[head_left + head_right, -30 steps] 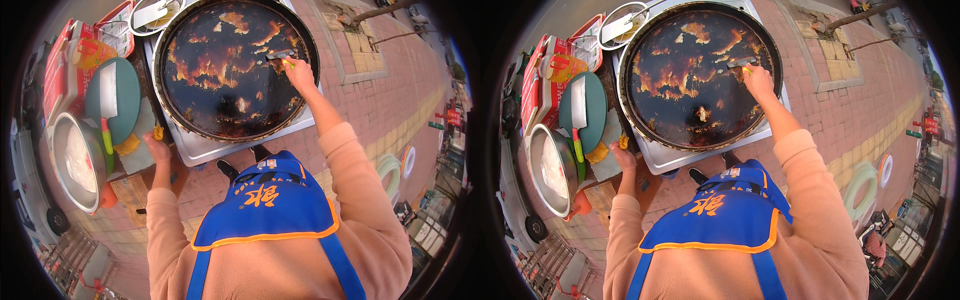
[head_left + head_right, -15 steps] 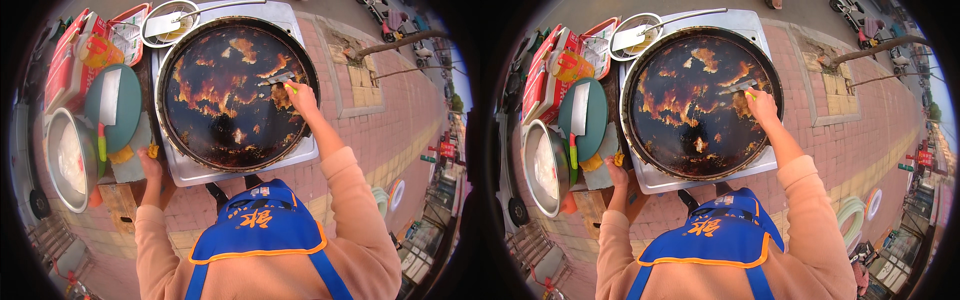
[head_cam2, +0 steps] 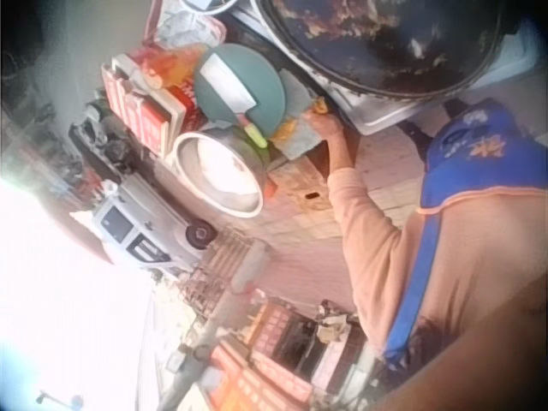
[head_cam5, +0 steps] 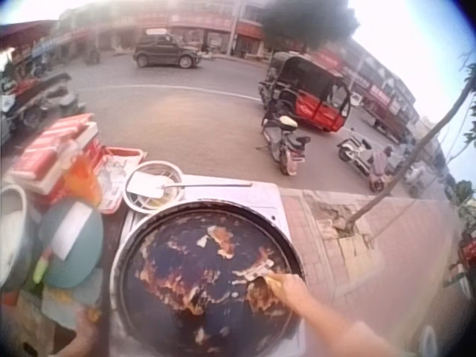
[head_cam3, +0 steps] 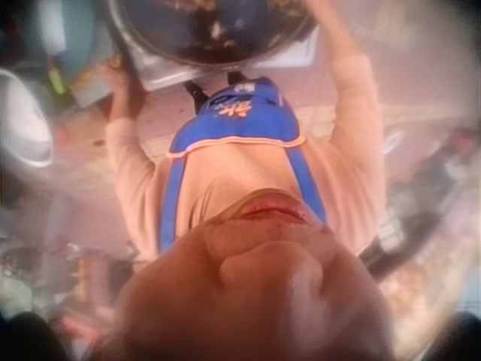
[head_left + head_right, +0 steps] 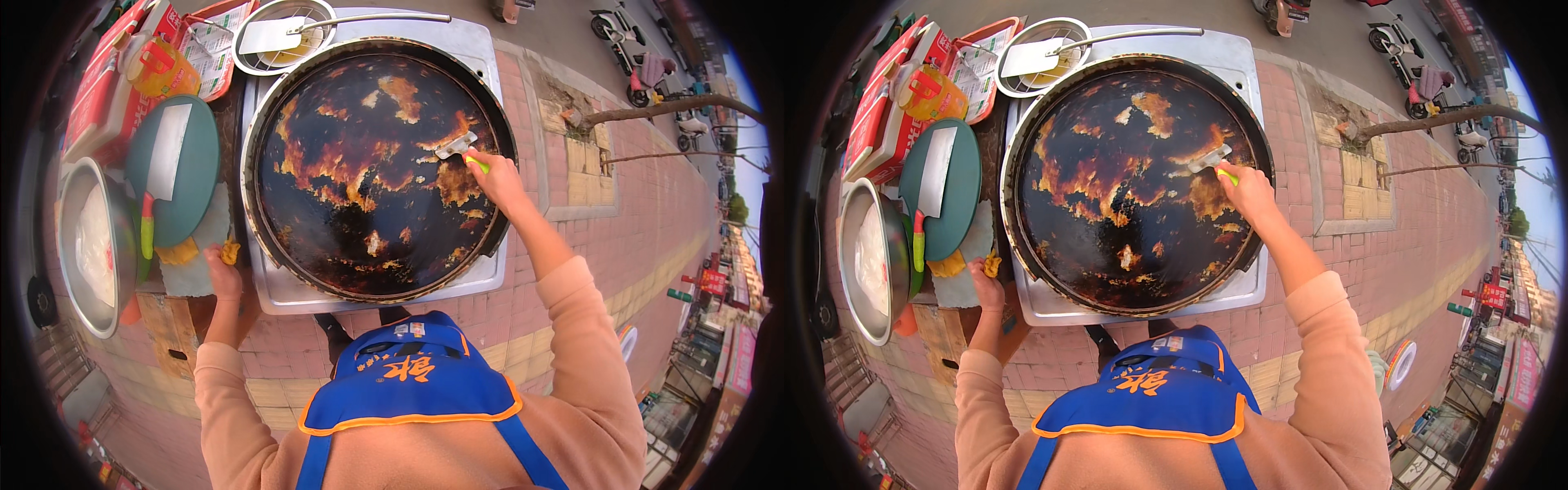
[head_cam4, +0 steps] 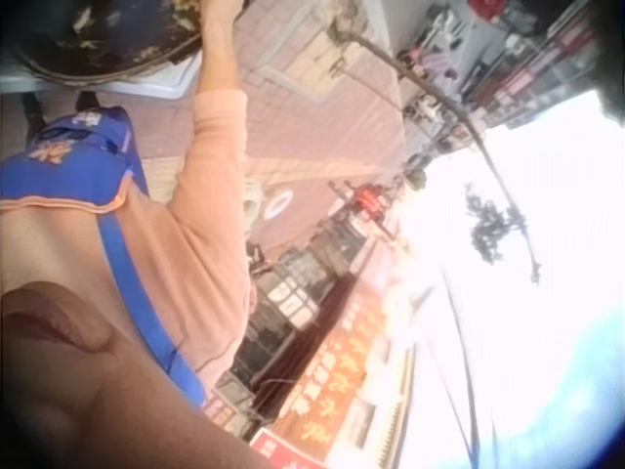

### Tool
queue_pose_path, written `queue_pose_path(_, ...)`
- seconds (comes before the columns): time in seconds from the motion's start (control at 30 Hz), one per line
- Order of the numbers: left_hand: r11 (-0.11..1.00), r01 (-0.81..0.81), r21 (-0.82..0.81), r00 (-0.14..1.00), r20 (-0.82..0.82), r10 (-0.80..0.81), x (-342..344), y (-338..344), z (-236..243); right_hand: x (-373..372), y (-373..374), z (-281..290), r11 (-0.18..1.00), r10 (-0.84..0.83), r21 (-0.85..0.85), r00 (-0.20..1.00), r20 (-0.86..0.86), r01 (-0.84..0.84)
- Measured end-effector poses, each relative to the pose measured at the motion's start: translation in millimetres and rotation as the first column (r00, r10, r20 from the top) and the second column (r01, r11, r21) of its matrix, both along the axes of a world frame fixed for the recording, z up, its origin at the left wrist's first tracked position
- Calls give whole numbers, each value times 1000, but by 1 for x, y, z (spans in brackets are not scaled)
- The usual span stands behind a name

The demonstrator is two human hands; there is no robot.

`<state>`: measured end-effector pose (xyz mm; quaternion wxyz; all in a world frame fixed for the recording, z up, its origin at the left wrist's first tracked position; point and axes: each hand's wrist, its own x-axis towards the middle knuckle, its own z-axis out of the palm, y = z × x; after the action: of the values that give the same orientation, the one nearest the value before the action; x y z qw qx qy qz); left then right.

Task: The person scrapes burnt residue from a large round pan using a metal scraper and wipes the tool with a yellow cloth. The person repeatedly scrapes different areas of the pan and discards debris into a small bucket.

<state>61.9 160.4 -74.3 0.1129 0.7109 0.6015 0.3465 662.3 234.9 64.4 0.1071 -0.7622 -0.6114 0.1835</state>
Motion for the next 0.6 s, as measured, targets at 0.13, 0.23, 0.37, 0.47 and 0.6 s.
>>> queue_pose_path(0.13,999,-45,-8,996,-72,44,-10,-4,-10,2,1,0,999,-13,-29,1000,-16,13)
queue_pose_path(0.23,999,-44,-31,961,271,51,-4,1,-19,7,2,3,1000,9,-18,1000,-14,-9)
queue_pose_path(0.37,971,-77,-227,845,502,184,-5,-1,-23,4,7,10,999,25,-30,1000,-17,-25)
queue_pose_path(0.47,968,-101,-229,897,400,188,-14,-1,-26,0,11,11,999,43,-32,999,10,-43)
queue_pose_path(0.6,975,-108,-196,907,382,177,-18,-1,-35,1,18,6,999,50,-7,999,9,-50)
